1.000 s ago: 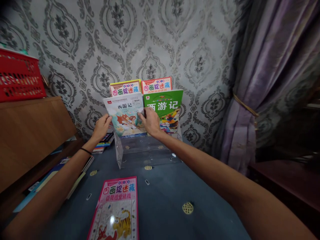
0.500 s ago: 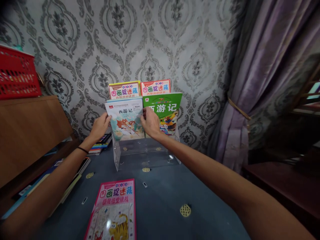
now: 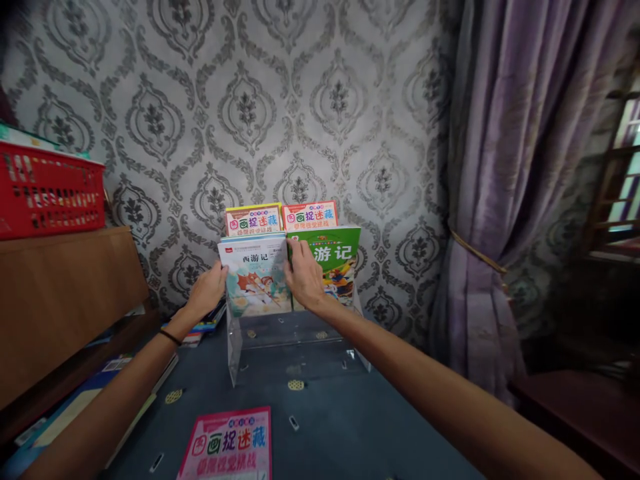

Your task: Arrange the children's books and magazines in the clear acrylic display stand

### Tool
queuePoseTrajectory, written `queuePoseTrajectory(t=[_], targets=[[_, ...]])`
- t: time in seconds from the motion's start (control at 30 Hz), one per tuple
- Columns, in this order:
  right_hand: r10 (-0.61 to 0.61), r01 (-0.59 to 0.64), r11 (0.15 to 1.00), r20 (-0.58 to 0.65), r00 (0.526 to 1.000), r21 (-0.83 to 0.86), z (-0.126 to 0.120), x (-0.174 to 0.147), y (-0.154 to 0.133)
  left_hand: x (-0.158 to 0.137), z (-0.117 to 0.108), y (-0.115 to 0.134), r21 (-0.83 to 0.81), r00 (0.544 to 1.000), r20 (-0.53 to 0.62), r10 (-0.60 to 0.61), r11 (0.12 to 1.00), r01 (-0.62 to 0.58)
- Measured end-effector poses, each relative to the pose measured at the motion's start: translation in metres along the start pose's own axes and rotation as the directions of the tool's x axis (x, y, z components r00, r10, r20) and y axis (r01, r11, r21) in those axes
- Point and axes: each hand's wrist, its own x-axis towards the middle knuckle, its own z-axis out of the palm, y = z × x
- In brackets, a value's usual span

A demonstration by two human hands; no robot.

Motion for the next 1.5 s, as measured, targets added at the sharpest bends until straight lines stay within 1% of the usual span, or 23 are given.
queuePoseTrajectory(t=[0.13, 0.23, 0.33, 0.43, 0.53, 0.63, 0.83, 1.07, 1.13, 1.2, 1.27, 1.33, 1.37, 1.43, 1.5], targets=[[-0.052, 0.056, 0.996, 0.06, 0.997, -0.068, -0.009, 0.013, -0.008, -0.002, -0.003, 0.004, 0.02, 1.0, -0.002, -0.009, 1.0, 0.009], [-0.076, 0.097, 0.987, 0.158, 0.984, -0.129, -0.013, 0.023, -0.012, -0.003, -0.004, 0.007, 0.022, 1.0, -0.007, -0.016, 1.0, 0.016], [-0.046, 0.104, 0.974, 0.274, 0.961, -0.2, -0.017, 0.03, -0.018, -0.005, -0.006, 0.01, 0.018, 1.0, -0.005, -0.008, 1.0, 0.008], [-0.002, 0.086, 0.965, 0.321, 0.947, -0.248, -0.021, 0.034, -0.025, -0.006, -0.008, 0.012, 0.012, 1.0, -0.002, -0.011, 1.0, 0.011], [-0.001, 0.09, 0.962, 0.327, 0.945, -0.258, -0.024, 0.035, -0.029, -0.006, -0.009, 0.013, 0.019, 1.0, 0.004, -0.021, 1.0, 0.021], [-0.036, 0.122, 0.962, 0.325, 0.945, -0.246, -0.026, 0.035, -0.028, -0.006, -0.01, 0.012, 0.049, 0.999, 0.02, -0.035, 0.998, 0.034], [-0.067, 0.143, 0.966, 0.327, 0.943, -0.213, -0.025, 0.036, -0.018, -0.008, -0.013, 0.008, 0.074, 0.999, 0.033, 0.0, 0.997, -0.003], [-0.123, 0.139, 0.988, 0.216, 0.969, -0.061, -0.021, 0.025, -0.003, -0.007, -0.015, 0.007, -0.008, 1.0, 0.019, -0.021, 1.0, 0.021], [-0.136, 0.141, 0.99, 0.17, 0.976, -0.019, -0.023, 0.021, 0.0, -0.006, -0.012, 0.005, -0.065, 1.0, -0.027, -0.014, 0.998, 0.012], [-0.149, 0.148, 0.989, 0.126, 0.981, 0.016, -0.026, 0.016, 0.002, -0.003, -0.009, 0.003, -0.113, 0.99, -0.138, 0.009, 0.993, -0.025], [-0.159, 0.156, 0.987, 0.096, 0.983, 0.041, -0.029, 0.01, 0.005, 0.0, -0.008, 0.001, -0.112, 0.957, -0.288, 0.045, 0.99, -0.08], [-0.172, 0.167, 0.984, 0.096, 0.98, 0.057, -0.029, 0.005, 0.008, 0.005, -0.009, 0.003, -0.049, 0.907, -0.405, 0.117, 0.988, -0.149], [-0.181, 0.175, 0.983, 0.106, 0.978, 0.063, -0.028, 0.002, 0.01, 0.007, -0.01, 0.004, -0.001, 0.885, -0.433, 0.171, 0.982, -0.19], [-0.206, 0.198, 0.978, 0.133, 0.97, 0.07, -0.025, -0.005, 0.013, 0.011, -0.013, 0.008, 0.096, 0.858, -0.43, 0.282, 0.959, -0.267], [-0.228, 0.219, 0.973, 0.158, 0.961, 0.073, -0.019, -0.01, 0.016, 0.016, -0.016, 0.013, 0.167, 0.857, -0.378, 0.35, 0.936, -0.309]])
